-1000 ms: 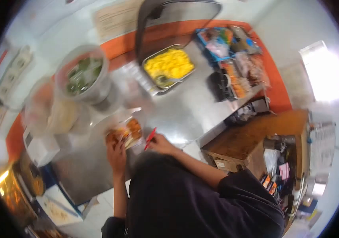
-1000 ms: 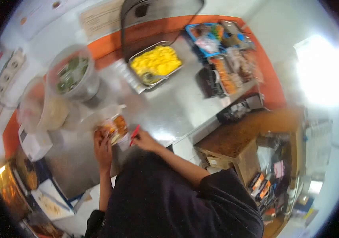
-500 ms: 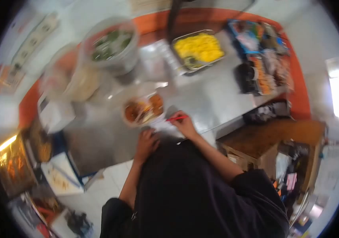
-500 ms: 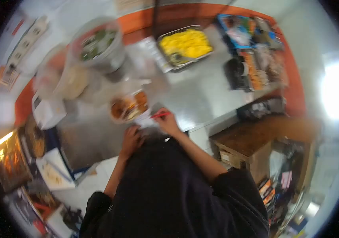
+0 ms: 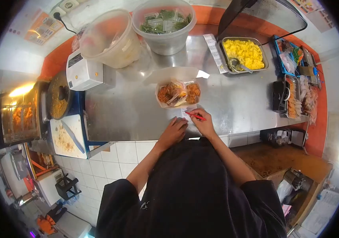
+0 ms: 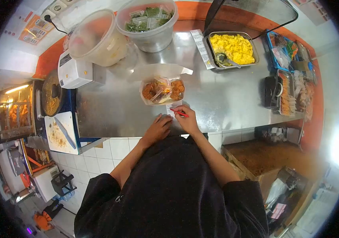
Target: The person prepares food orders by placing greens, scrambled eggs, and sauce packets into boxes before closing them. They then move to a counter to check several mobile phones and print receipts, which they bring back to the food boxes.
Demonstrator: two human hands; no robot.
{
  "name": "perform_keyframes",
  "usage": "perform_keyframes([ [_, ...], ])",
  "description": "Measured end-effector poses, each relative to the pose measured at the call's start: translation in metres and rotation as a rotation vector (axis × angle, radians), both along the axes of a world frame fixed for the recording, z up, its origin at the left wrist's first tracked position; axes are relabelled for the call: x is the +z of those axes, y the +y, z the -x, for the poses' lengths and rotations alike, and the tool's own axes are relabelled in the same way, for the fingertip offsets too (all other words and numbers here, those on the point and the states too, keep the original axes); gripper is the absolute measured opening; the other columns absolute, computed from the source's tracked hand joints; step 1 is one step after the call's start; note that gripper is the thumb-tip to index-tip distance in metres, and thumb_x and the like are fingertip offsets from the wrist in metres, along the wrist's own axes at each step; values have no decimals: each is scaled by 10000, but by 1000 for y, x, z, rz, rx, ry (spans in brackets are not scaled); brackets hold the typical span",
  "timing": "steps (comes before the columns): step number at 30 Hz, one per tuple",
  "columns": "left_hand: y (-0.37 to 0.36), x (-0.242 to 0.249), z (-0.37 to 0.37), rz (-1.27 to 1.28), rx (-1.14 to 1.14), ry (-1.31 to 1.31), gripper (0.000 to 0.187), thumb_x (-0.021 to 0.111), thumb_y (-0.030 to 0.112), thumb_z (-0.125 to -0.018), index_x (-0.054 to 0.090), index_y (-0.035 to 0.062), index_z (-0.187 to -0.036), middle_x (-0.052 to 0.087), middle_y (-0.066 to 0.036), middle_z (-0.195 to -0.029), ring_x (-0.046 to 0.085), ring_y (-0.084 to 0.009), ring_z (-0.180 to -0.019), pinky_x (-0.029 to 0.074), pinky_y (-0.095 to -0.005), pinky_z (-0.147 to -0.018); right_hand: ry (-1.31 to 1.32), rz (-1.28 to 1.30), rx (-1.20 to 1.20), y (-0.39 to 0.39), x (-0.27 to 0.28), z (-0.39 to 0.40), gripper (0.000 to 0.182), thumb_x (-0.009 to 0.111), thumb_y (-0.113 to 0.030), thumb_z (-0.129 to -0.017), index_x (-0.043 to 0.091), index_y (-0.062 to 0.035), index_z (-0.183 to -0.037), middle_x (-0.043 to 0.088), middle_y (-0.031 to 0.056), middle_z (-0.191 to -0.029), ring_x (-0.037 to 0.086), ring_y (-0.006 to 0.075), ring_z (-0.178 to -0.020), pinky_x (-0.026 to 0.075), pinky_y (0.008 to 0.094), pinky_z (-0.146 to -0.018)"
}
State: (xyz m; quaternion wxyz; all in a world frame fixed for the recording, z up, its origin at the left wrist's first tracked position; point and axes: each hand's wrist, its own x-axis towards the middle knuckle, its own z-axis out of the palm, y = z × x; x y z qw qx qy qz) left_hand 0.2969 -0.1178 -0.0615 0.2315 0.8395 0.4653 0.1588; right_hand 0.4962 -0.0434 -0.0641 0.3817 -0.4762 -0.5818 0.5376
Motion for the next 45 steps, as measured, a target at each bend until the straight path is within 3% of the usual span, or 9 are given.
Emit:
perform_keyframes([
  [4, -1, 3, 3, 17, -7, 9, 469, 715, 150, -852, 615, 27, -1293, 528, -106, -1411, 458, -270, -1417, 326, -501, -1214, 151, 302, -178, -1, 3, -13, 423, 683, -41, -974, 538, -17, -1371, 650, 21, -842, 635, 110, -773, 526, 264, -738],
  [8, 0, 1, 4, 19, -3, -4, 476, 713, 140, -845, 617, 30, -1298, 519, -107, -1426, 453, -269, -1424, 326, -493, -1216, 116, 237, -200, -4, 38, -28, 658, 667, -56, -1001, 315, -7, -1555, 616, 7, -817, 595, 80, -739, 506, 242, -694],
  [12, -2, 4, 4, 26, 8, -22, 474, 707, 127, -837, 619, 31, -1293, 519, -108, -1422, 453, -270, -1423, 330, -488, -1214, 45, 204, -98, -13, 13, -35, 417, 641, -101, -1028, 513, 4, -1411, 628, 4, -822, 596, 88, -747, 508, 270, -708],
  [15, -1, 9, 4, 13, 5, -32, 462, 700, 118, -839, 619, 33, -1286, 526, -110, -1409, 463, -274, -1415, 333, -486, -1212, -9, 24, 29, -21, 14, -26, 218, 579, -174, -1072, 599, -4, -1206, 635, 20, -838, 605, 98, -769, 508, 274, -733],
  [18, -1, 10, 3, 6, 22, -30, 451, 691, 108, -842, 620, 34, -1280, 536, -107, -1396, 475, -278, -1402, 338, -492, -1209, 6, 193, 208, -20, 32, -23, 186, 550, -202, -1085, 583, -19, -1096, 647, 42, -849, 612, 115, -779, 509, 282, -748],
  [28, -1, 5, 6, 25, 27, -57, 465, 692, 106, -844, 628, 33, -1298, 549, -107, -1378, 493, -273, -1377, 346, -483, -1213, -119, 117, 141, -15, 10, 1, 176, 588, -157, -1046, 614, 7, -1104, 692, 109, -892, 648, 156, -798, 525, 315, -749],
  [36, 1, 0, 8, 21, 6, -66, 464, 695, 97, -837, 633, 27, -1291, 549, -110, -1374, 497, -264, -1369, 354, -481, -1207, -93, 190, 54, -13, -2, 2, 188, 598, -164, -1039, 624, 21, -1018, 705, 74, -833, 644, 143, -725, 525, 304, -687],
  [39, 0, -2, 10, 77, 8, -91, 506, 700, 84, -845, 618, 41, -1342, 535, -105, -1420, 479, -288, -1392, 298, -484, -1251, -86, 211, 99, -14, 4, 0, 198, 592, -172, -1042, 623, 20, -1006, 702, 65, -823, 634, 123, -707, 517, 291, -669],
  [45, 1, -4, 10, 27, 21, -82, 420, 683, 84, -850, 645, 23, -1264, 556, -108, -1388, 502, -268, -1368, 365, -476, -1196, -89, 217, 94, -12, 13, -2, 188, 591, -166, -1036, 628, 15, -998, 694, 79, -797, 636, 145, -688, 522, 302, -667],
])
